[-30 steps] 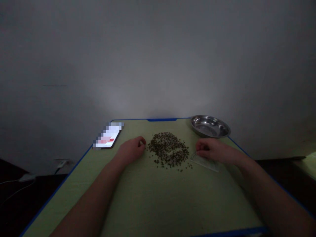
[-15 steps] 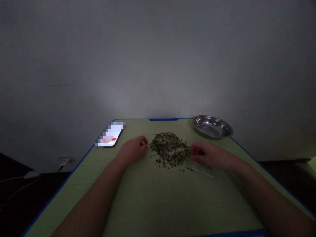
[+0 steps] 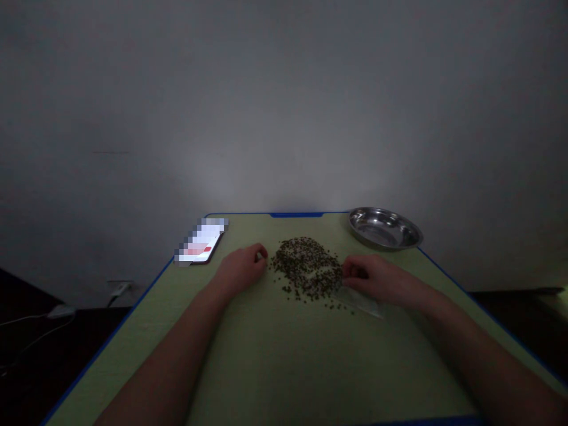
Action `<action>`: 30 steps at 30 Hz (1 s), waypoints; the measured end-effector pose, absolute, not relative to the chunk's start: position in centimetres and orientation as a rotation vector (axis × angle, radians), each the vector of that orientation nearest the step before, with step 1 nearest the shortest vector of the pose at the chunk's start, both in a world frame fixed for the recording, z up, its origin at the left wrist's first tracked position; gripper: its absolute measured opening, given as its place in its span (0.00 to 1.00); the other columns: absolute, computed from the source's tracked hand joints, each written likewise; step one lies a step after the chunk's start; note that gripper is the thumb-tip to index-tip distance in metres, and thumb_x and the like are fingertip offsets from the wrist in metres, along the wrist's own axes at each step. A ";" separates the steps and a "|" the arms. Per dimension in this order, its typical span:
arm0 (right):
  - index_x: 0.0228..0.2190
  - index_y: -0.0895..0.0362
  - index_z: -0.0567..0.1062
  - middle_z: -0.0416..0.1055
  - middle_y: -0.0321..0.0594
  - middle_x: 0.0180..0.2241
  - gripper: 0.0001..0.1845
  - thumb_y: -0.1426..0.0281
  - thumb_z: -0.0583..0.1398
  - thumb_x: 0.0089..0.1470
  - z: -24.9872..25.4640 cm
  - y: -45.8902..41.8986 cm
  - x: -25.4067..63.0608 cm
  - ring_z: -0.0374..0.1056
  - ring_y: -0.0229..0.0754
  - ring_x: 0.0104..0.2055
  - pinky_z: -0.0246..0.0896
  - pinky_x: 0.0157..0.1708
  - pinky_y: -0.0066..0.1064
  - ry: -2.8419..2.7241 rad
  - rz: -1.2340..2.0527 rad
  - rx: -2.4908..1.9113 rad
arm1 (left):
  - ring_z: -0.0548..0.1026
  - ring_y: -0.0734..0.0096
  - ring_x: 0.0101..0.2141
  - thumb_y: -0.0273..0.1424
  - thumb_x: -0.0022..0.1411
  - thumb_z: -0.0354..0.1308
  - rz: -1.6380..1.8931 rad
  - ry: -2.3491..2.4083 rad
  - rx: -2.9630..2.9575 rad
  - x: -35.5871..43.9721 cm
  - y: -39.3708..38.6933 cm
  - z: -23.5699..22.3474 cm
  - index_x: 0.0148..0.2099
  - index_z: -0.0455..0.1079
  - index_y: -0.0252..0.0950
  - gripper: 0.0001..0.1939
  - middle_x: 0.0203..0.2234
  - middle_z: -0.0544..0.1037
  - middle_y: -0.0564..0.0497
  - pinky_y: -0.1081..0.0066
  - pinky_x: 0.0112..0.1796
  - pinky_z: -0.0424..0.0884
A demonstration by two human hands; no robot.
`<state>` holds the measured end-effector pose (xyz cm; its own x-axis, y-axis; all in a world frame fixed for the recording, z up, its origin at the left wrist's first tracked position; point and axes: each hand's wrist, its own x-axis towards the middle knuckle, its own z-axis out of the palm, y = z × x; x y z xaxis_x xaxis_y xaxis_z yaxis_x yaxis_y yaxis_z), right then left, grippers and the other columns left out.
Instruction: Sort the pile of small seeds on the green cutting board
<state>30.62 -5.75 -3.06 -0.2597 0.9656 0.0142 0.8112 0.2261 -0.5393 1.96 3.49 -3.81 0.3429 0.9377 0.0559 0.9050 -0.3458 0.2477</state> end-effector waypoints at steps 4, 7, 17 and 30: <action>0.28 0.57 0.70 0.67 0.35 0.23 0.03 0.70 0.58 0.50 -3.2 -5.8 30.2 0.61 0.35 0.25 0.53 0.23 0.26 -2.152 0.622 -1.635 | 0.73 0.66 0.32 0.33 0.56 0.45 0.281 1.687 2.439 2.0 3.3 -3.6 0.43 0.69 0.41 0.15 0.34 0.77 0.49 0.70 0.31 0.62; 0.27 0.56 0.70 0.67 0.34 0.22 0.02 0.70 0.58 0.50 -3.3 -5.8 29.9 0.61 0.35 0.24 0.52 0.23 0.25 -2.153 0.626 -1.626 | 0.73 0.66 0.32 0.33 0.56 0.45 0.271 1.695 2.425 2.1 3.3 -3.5 0.43 0.69 0.41 0.16 0.34 0.78 0.49 0.70 0.31 0.63; 0.28 0.56 0.71 0.68 0.34 0.24 0.03 0.69 0.59 0.50 -3.5 -5.9 29.2 0.62 0.36 0.26 0.54 0.24 0.26 -2.169 0.695 -1.564 | 0.73 0.65 0.32 0.33 0.56 0.45 0.267 1.710 2.419 2.1 3.1 -3.3 0.43 0.70 0.41 0.16 0.34 0.77 0.48 0.69 0.31 0.63; 0.27 0.56 0.70 0.66 0.32 0.23 0.02 0.71 0.58 0.50 -2.9 -6.7 27.9 0.60 0.34 0.25 0.52 0.23 0.25 -2.216 0.730 -1.528 | 0.73 0.66 0.31 0.34 0.56 0.45 0.307 1.707 2.416 2.1 3.2 -3.6 0.43 0.70 0.41 0.16 0.32 0.77 0.49 0.70 0.30 0.63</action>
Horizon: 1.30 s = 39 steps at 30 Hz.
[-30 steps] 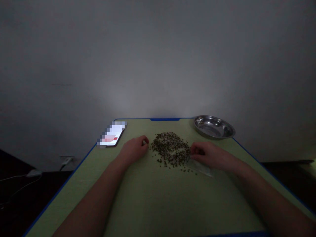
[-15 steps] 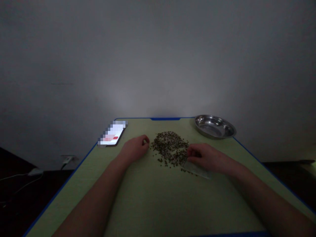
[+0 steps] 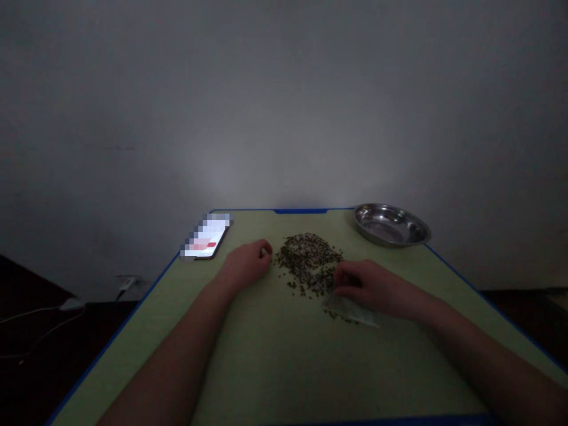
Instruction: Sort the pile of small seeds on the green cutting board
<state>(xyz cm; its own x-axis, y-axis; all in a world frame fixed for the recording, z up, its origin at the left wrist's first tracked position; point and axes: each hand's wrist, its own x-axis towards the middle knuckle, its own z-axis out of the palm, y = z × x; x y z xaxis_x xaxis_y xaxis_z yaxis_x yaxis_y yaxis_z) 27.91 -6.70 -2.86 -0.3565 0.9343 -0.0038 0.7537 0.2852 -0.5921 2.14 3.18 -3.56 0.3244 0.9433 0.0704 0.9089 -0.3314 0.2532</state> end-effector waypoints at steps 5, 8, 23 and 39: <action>0.26 0.56 0.69 0.66 0.32 0.22 0.03 0.71 0.59 0.50 -2.7 -7.2 27.2 0.59 0.34 0.24 0.50 0.23 0.24 -2.238 0.746 -1.515 | 0.73 0.65 0.32 0.33 0.56 0.45 0.301 1.706 2.413 2.2 3.1 -3.5 0.43 0.70 0.42 0.16 0.33 0.77 0.49 0.69 0.31 0.63; 0.27 0.56 0.70 0.67 0.32 0.23 0.02 0.71 0.58 0.50 -2.9 -7.5 26.7 0.60 0.34 0.25 0.52 0.24 0.25 -2.249 0.772 -1.501 | 0.73 0.65 0.32 0.33 0.56 0.45 0.302 1.694 2.421 2.2 3.2 -3.5 0.43 0.70 0.42 0.15 0.34 0.77 0.49 0.69 0.32 0.64; 0.34 0.55 0.75 0.76 0.41 0.34 0.10 0.70 0.55 0.51 -2.9 -7.9 29.0 0.69 0.43 0.35 0.64 0.35 0.35 -2.044 0.655 -1.567 | 0.74 0.65 0.33 0.33 0.57 0.46 0.318 1.676 2.444 2.1 3.0 -3.6 0.42 0.70 0.41 0.15 0.35 0.78 0.48 0.69 0.33 0.64; 0.35 0.55 0.76 0.76 0.40 0.34 0.10 0.70 0.56 0.52 -3.9 -6.5 28.2 0.70 0.43 0.33 0.63 0.34 0.34 -2.058 0.519 -1.594 | 0.74 0.64 0.34 0.33 0.57 0.45 0.320 1.674 2.448 2.1 2.9 -3.5 0.43 0.70 0.40 0.15 0.35 0.78 0.47 0.68 0.34 0.65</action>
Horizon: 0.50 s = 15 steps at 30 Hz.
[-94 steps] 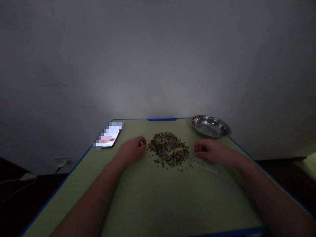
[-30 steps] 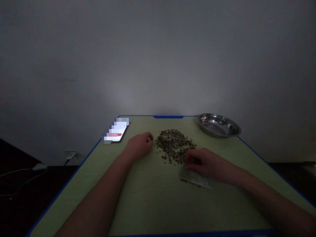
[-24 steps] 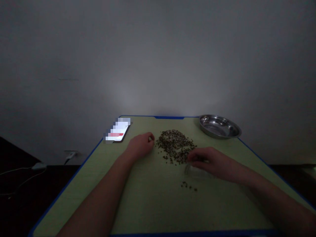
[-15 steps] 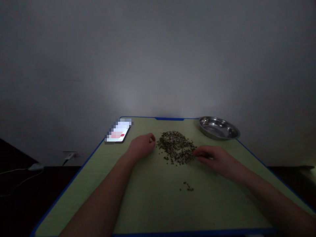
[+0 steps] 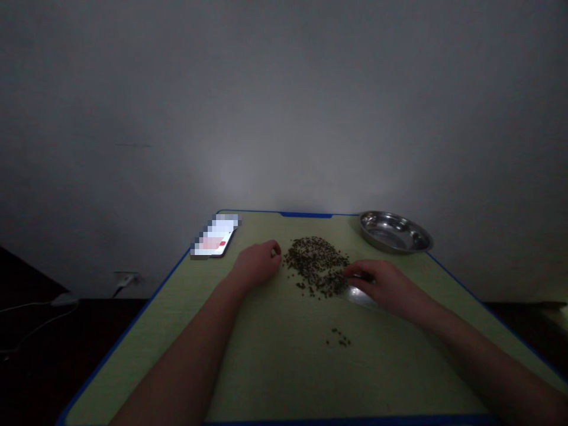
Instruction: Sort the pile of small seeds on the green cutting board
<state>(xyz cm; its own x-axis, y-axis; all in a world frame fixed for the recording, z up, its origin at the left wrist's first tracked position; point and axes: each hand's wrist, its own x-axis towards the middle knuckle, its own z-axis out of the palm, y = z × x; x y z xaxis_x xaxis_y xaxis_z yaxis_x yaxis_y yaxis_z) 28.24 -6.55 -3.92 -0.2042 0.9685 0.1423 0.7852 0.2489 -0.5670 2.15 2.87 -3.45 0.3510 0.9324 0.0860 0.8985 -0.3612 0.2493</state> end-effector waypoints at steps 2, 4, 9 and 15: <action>0.34 0.55 0.76 0.76 0.40 0.34 0.09 0.70 0.56 0.52 -3.8 -6.5 28.1 0.70 0.42 0.34 0.63 0.34 0.34 -2.058 0.530 -1.587 | 0.74 0.64 0.34 0.33 0.57 0.45 0.315 1.673 2.455 2.1 2.9 -3.5 0.43 0.70 0.40 0.15 0.35 0.78 0.47 0.68 0.33 0.65; 0.34 0.55 0.76 0.76 0.40 0.33 0.09 0.70 0.56 0.52 -3.7 -6.5 28.0 0.70 0.42 0.33 0.63 0.34 0.33 -2.058 0.532 -1.584 | 0.74 0.64 0.34 0.33 0.57 0.45 0.311 1.679 2.460 2.1 2.9 -3.6 0.43 0.70 0.40 0.15 0.35 0.78 0.47 0.68 0.34 0.65; 0.35 0.56 0.76 0.76 0.41 0.33 0.10 0.70 0.56 0.52 -3.8 -6.5 27.9 0.69 0.42 0.32 0.62 0.32 0.33 -2.024 0.572 -1.586 | 0.74 0.64 0.35 0.34 0.57 0.45 0.315 1.681 2.464 2.1 3.0 -3.7 0.43 0.70 0.41 0.15 0.36 0.78 0.47 0.68 0.34 0.65; 0.35 0.56 0.75 0.76 0.41 0.35 0.09 0.70 0.57 0.51 -4.0 -6.5 27.7 0.70 0.42 0.34 0.63 0.35 0.33 -2.012 0.654 -1.553 | 0.74 0.64 0.34 0.34 0.57 0.46 0.332 1.679 2.447 2.1 3.0 -3.7 0.42 0.70 0.41 0.15 0.35 0.78 0.47 0.68 0.33 0.65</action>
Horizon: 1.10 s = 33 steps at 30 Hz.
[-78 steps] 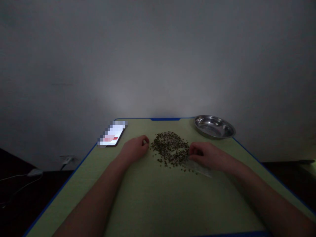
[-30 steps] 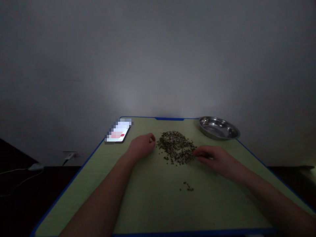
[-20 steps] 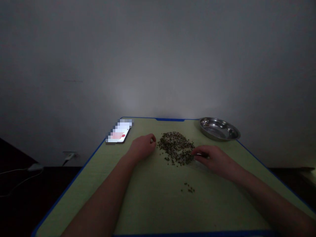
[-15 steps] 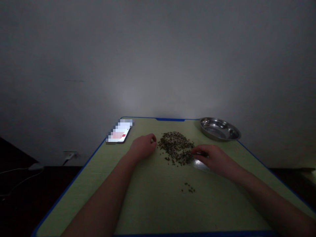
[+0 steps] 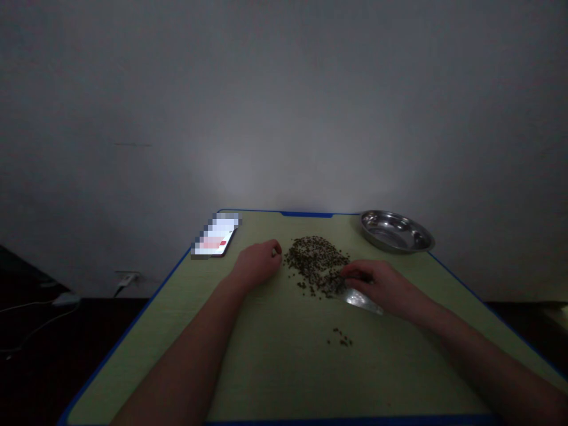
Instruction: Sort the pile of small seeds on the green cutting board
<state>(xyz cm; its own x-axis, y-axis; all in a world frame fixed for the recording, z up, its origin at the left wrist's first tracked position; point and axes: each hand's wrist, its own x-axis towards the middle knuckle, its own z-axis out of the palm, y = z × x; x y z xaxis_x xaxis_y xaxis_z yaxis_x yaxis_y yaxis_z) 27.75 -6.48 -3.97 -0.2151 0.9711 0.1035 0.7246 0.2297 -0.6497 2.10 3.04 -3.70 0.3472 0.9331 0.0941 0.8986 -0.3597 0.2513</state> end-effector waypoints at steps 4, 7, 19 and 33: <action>0.35 0.56 0.76 0.76 0.40 0.35 0.09 0.71 0.57 0.51 -3.9 -6.3 27.5 0.70 0.42 0.35 0.63 0.36 0.34 -2.025 0.661 -1.553 | 0.74 0.64 0.34 0.34 0.57 0.45 0.320 1.677 2.448 2.1 3.0 -3.6 0.42 0.70 0.41 0.15 0.36 0.78 0.47 0.68 0.34 0.65; 0.35 0.55 0.76 0.76 0.40 0.34 0.09 0.70 0.57 0.51 -4.0 -6.2 27.4 0.70 0.42 0.34 0.63 0.35 0.34 -2.029 0.641 -1.556 | 0.74 0.64 0.34 0.33 0.57 0.45 0.330 1.664 2.443 2.1 2.9 -3.5 0.42 0.70 0.41 0.15 0.36 0.78 0.47 0.68 0.33 0.65; 0.34 0.55 0.76 0.76 0.39 0.34 0.09 0.71 0.56 0.52 -3.7 -5.9 26.0 0.70 0.41 0.34 0.62 0.34 0.32 -2.072 0.599 -1.536 | 0.74 0.64 0.32 0.33 0.56 0.45 0.333 1.676 2.450 2.1 3.0 -3.7 0.42 0.70 0.41 0.15 0.33 0.78 0.48 0.68 0.32 0.64; 0.33 0.56 0.76 0.76 0.39 0.33 0.09 0.75 0.57 0.51 -3.6 -5.8 24.7 0.69 0.40 0.34 0.61 0.35 0.31 -2.136 0.587 -1.411 | 0.74 0.64 0.32 0.34 0.57 0.45 0.329 1.676 2.453 2.0 3.3 -3.9 0.42 0.70 0.41 0.15 0.33 0.78 0.48 0.68 0.33 0.65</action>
<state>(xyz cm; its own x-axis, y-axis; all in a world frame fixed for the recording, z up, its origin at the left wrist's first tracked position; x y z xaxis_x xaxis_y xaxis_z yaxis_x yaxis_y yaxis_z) 24.69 -5.82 -3.62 -0.3306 0.9272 0.1758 0.7072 0.3668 -0.6044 2.04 3.31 -3.91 0.3507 0.9317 0.0942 0.8983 -0.3632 0.2472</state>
